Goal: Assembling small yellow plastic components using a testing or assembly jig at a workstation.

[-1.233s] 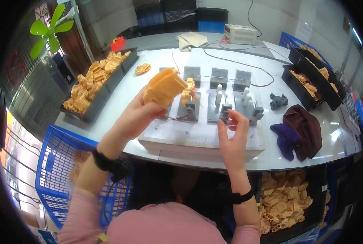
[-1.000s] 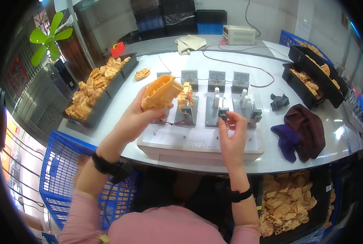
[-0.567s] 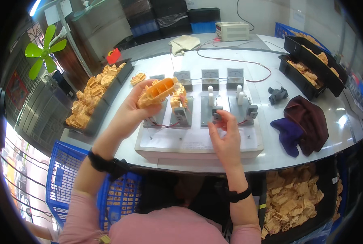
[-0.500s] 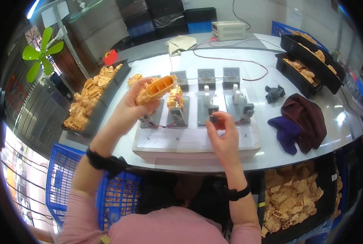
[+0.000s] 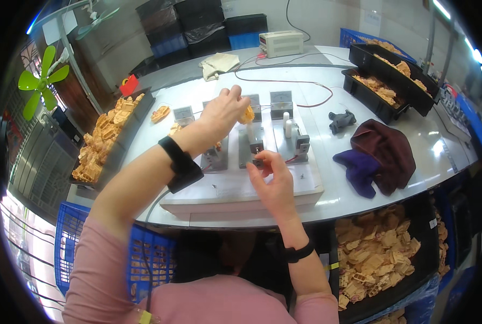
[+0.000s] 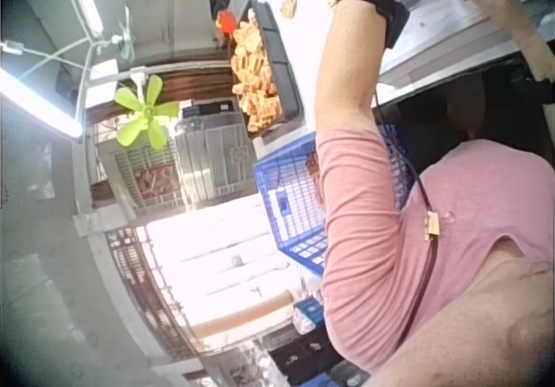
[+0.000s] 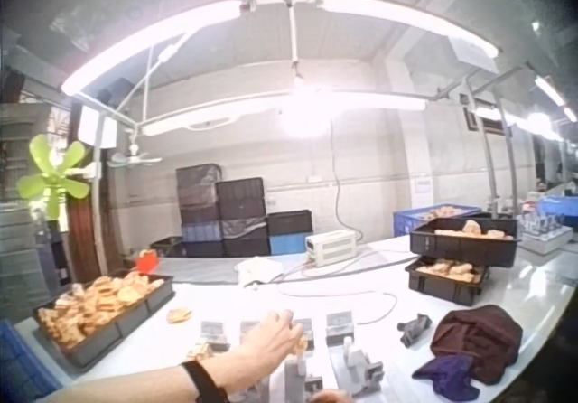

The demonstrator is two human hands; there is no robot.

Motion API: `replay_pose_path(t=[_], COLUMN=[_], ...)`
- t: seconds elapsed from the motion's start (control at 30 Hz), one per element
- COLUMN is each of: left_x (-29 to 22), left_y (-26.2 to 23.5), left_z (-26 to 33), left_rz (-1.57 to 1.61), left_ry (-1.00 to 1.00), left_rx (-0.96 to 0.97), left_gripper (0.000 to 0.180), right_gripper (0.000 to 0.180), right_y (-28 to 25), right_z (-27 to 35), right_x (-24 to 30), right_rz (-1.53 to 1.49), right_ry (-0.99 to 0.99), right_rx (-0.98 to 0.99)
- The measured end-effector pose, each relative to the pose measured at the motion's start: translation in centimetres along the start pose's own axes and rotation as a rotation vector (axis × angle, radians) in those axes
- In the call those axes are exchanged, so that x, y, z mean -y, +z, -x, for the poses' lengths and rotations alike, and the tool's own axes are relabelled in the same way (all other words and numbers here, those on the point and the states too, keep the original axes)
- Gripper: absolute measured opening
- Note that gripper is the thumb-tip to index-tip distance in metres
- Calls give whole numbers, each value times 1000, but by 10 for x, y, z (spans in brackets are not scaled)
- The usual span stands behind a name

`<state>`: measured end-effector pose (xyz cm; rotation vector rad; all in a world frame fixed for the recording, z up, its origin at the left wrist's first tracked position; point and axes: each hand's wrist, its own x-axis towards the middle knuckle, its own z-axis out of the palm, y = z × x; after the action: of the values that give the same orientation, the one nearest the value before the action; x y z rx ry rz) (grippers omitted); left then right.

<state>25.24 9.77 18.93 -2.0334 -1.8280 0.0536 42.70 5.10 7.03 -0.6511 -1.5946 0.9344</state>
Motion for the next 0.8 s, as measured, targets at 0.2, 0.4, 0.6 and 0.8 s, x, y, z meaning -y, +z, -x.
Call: replay_pose_path(t=[0.2, 0.4, 0.6, 0.8], left_x=[5, -2, -1, 50], left_y=[-7, -6, -11, -48], left_z=[15, 23, 34, 111], left_rz=[174, 344, 528, 700], left_ry=[289, 354, 267, 76], left_rx=[-31, 55, 181, -324], left_gripper=[41, 40, 52, 50], right_gripper=[26, 27, 27, 27], right_y=[-5, -4, 0, -1], right_z=[-2, -3, -2, -1], right_x=[-1, 1, -2, -2], right_rz=[34, 38, -30, 97], right_ry=[-43, -61, 5, -41], right_rx=[-11, -13, -1, -153])
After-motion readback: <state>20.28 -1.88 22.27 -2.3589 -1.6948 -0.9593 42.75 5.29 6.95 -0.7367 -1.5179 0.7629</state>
